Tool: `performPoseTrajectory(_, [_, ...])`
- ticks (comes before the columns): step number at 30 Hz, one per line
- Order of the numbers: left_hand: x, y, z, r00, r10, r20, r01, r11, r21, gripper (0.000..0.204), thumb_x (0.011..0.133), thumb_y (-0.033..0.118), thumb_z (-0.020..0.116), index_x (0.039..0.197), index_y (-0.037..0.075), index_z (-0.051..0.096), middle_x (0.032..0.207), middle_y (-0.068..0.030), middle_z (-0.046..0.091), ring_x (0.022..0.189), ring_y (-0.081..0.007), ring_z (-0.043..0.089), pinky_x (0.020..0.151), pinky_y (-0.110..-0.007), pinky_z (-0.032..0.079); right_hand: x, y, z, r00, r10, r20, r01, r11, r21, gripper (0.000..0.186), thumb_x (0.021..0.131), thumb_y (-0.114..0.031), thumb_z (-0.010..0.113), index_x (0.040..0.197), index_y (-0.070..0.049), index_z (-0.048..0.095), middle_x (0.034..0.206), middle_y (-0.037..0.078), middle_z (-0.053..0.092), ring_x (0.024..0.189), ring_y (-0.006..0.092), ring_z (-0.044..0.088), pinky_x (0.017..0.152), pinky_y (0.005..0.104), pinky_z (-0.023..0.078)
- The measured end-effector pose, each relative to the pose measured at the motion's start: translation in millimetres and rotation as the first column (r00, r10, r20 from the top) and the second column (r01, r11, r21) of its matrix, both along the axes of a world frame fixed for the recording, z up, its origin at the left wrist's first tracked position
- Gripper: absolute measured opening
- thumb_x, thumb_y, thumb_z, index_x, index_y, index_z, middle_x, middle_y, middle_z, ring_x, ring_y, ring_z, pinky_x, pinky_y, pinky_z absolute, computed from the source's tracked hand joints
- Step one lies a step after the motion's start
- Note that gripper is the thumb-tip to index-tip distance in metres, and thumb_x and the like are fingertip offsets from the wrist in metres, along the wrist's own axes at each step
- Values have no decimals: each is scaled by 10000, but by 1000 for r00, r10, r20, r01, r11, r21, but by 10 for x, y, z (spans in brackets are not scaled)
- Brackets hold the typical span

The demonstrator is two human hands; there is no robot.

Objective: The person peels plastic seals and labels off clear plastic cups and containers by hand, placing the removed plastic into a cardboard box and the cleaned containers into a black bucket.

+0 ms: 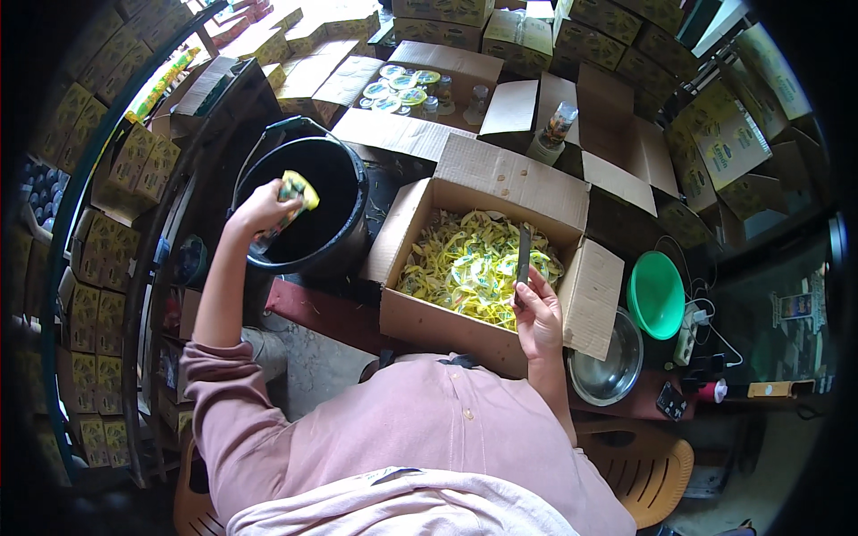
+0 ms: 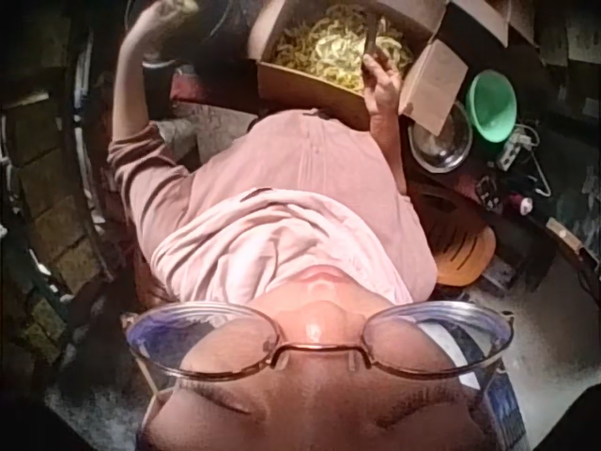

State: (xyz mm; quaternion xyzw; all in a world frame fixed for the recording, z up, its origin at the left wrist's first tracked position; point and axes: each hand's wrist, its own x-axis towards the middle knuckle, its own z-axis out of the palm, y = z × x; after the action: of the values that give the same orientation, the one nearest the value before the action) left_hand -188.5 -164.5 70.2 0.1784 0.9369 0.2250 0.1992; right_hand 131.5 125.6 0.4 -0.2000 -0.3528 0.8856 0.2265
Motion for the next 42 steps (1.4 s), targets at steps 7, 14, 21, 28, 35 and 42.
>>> performPoseTrajectory(7, [807, 799, -131, 977, -200, 79, 83, 690, 720, 391, 804, 251, 443, 1109, 7, 419, 964, -87, 515, 834, -159, 522, 767, -282, 443, -77, 66, 51, 1000, -23, 17, 21, 991, 130, 249, 772, 45, 547, 1003, -49, 552, 843, 37, 606, 721, 82, 562, 653, 203, 462])
performPoseTrajectory(14, [1648, 1342, -232, 909, -321, -266, 415, 637, 650, 714, 602, 136, 766, 1148, 17, 322, 993, -133, 558, 899, -214, 577, 753, -310, 470, -154, 164, 521, 987, -160, 3, 76, 488, 869, 125, 717, 30, 627, 804, -54, 595, 739, 13, 585, 678, 105, 544, 604, 249, 428])
performPoseTrajectory(21, [1769, 1354, -90, 838, -405, -364, 543, 559, 627, 657, 602, 124, 732, 1145, 17, 377, 1024, -133, 506, 973, -231, 522, 842, -318, 418, -167, 255, 868, 967, -41, -251, 191, -533, 824, 176, 636, -18, 626, 802, -77, 623, 764, 27, 580, 782, 176, 579, 705, 321, 472])
performPoseTrajectory(28, [1812, 1291, -20, 840, -515, -171, 375, 322, 869, 804, 566, 131, 731, 1225, 2, 288, 1084, -134, 467, 1030, -217, 494, 870, -303, 408, -202, 292, 1036, 966, 24, -256, 213, -630, 747, 163, 676, -74, 612, 837, -71, 631, 862, 35, 605, 840, 174, 584, 736, 311, 460])
performPoseTrajectory(35, [1843, 1322, 76, 836, -407, -369, 527, 405, 748, 698, 592, 65, 719, 1177, -19, 348, 1075, -137, 478, 953, -209, 529, 811, -304, 446, -206, 321, 1117, 962, 79, -263, 241, -700, 672, 159, 680, -108, 611, 829, -57, 634, 850, 42, 607, 815, 161, 589, 739, 309, 457])
performPoseTrajectory(42, [1925, 1349, 20, 907, -278, -317, 414, 450, 791, 603, 613, 62, 689, 1127, -37, 388, 969, -169, 555, 893, -261, 577, 783, -318, 461, -228, 321, 1048, 967, 78, -241, 225, -702, 676, 200, 634, -88, 611, 825, -30, 623, 809, 65, 603, 790, 176, 591, 692, 307, 491])
